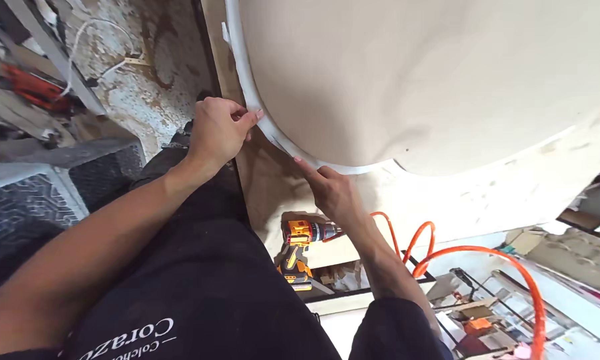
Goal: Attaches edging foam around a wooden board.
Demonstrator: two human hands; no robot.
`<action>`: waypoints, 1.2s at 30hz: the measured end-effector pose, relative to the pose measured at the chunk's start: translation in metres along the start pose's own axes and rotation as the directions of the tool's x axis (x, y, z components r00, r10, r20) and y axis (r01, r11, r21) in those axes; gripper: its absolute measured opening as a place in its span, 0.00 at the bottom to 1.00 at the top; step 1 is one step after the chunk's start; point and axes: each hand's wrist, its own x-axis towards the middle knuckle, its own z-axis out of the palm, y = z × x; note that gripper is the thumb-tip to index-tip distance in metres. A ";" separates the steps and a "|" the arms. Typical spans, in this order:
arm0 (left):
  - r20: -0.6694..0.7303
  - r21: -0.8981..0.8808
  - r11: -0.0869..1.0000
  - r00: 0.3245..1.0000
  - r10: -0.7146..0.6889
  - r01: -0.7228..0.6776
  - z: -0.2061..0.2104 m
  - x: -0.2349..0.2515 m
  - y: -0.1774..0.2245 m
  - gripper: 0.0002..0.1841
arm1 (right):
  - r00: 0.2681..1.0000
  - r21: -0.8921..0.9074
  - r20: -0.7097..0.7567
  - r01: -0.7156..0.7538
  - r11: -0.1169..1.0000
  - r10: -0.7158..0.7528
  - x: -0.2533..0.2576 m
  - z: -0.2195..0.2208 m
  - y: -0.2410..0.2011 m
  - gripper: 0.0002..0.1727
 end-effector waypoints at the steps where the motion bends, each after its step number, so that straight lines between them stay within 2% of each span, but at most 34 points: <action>1: 0.006 0.010 1.000 1.000 0.004 -0.004 0.000 0.001 0.000 0.22 | 1.000 -0.013 0.011 0.004 1.000 -0.004 -0.002 -0.002 0.003 0.31; 9: 0.057 0.037 0.999 0.998 0.009 -0.011 0.000 0.002 -0.005 0.17 | 1.000 -0.052 0.016 0.022 0.998 -0.022 -0.018 -0.016 0.022 0.29; 13: 0.064 0.083 0.997 0.998 -0.007 0.002 -0.004 -0.005 -0.008 0.18 | 0.997 -0.039 -0.011 0.070 0.997 -0.070 -0.011 -0.016 0.025 0.28; 18: 0.072 0.102 0.995 0.997 -0.028 0.021 -0.006 -0.022 -0.021 0.18 | 0.997 -0.057 0.034 0.068 0.996 -0.066 -0.009 -0.014 0.030 0.29; 21: 0.167 0.060 0.997 0.984 -0.065 0.055 -0.008 -0.042 -0.022 0.15 | 0.996 -0.077 0.039 0.081 0.994 -0.078 -0.013 -0.020 0.036 0.29; 25: 0.364 -0.029 0.988 0.922 -0.133 0.154 0.007 -0.068 -0.025 0.12 | 0.992 -0.091 0.046 0.120 0.989 -0.117 0.000 -0.015 0.029 0.31; 30: 0.377 0.032 0.983 0.909 -0.179 0.180 0.013 -0.073 -0.029 0.11 | 0.994 -0.091 -0.038 0.102 0.991 -0.106 -0.020 -0.015 0.045 0.28; 36: 0.402 0.116 0.982 0.897 -0.183 0.149 0.012 -0.079 -0.025 0.11 | 0.995 -0.140 -0.021 0.093 0.986 -0.097 -0.028 -0.017 0.054 0.28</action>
